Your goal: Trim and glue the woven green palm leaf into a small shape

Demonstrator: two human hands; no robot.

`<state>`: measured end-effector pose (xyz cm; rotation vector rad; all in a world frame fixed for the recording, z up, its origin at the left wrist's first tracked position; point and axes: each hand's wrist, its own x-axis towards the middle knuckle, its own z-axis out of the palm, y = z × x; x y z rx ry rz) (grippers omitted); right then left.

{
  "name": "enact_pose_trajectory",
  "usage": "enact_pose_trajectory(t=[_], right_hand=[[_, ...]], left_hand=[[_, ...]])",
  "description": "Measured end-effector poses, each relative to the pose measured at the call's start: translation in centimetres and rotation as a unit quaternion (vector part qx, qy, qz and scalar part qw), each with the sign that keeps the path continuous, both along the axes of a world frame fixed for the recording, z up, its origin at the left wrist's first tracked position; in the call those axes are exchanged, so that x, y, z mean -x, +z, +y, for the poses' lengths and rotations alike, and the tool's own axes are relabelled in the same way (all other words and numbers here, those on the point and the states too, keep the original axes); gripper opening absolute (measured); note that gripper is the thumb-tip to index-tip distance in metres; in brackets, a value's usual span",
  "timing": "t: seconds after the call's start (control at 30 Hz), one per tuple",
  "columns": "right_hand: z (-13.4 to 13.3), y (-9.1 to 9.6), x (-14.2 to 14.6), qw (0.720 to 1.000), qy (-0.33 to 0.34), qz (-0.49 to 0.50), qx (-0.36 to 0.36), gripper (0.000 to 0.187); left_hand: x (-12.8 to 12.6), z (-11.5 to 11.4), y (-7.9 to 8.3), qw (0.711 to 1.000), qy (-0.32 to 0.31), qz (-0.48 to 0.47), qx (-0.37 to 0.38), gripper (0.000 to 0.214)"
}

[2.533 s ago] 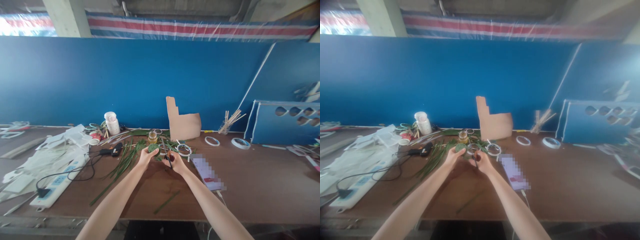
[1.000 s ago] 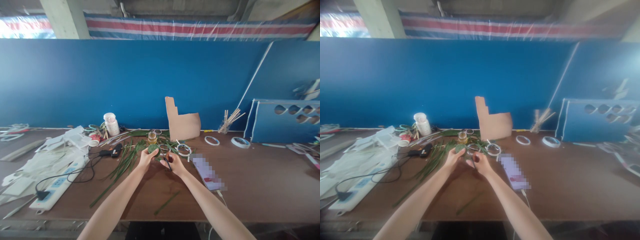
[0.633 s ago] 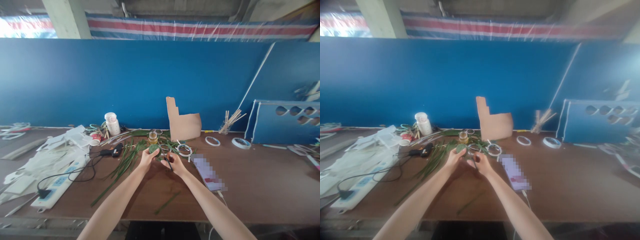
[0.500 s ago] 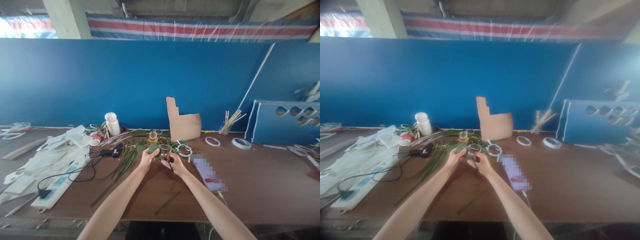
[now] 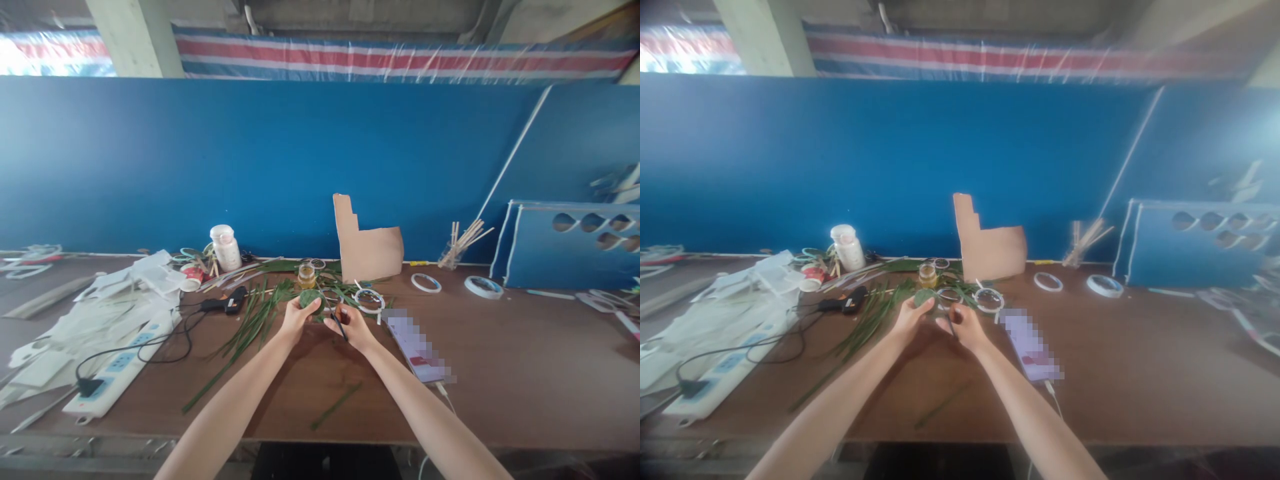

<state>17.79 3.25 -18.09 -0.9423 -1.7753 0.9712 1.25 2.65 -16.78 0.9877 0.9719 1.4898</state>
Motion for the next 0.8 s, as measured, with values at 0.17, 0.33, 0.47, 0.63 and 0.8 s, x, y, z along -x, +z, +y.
enact_pose_trajectory(t=[0.17, 0.33, 0.47, 0.63, 0.8], right_hand=[[-0.01, 0.05, 0.02, 1.0, 0.012, 0.006, 0.008, 0.039], [-0.08, 0.26, 0.04, 0.999, 0.03, 0.024, 0.019, 0.039], [-0.15, 0.31, 0.04, 0.998, 0.037, 0.031, 0.026, 0.038], [-0.13, 0.08, -0.02, 0.999, 0.032, 0.028, 0.017, 0.038], [-0.15, 0.15, -0.14, 1.0, 0.023, 0.01, 0.001, 0.037]], left_hand=[[-0.02, 0.07, -0.24, 1.0, 0.0, -0.003, 0.002, 0.033], [-0.03, 0.12, -0.31, 1.0, -0.004, -0.008, 0.003, 0.032], [-0.01, 0.18, -0.37, 1.0, -0.012, -0.013, -0.001, 0.031], [-0.04, -0.08, 0.02, 1.0, -0.007, 0.0, 0.0, 0.034], [-0.1, -0.32, 0.22, 1.0, -0.021, 0.02, -0.005, 0.035]])
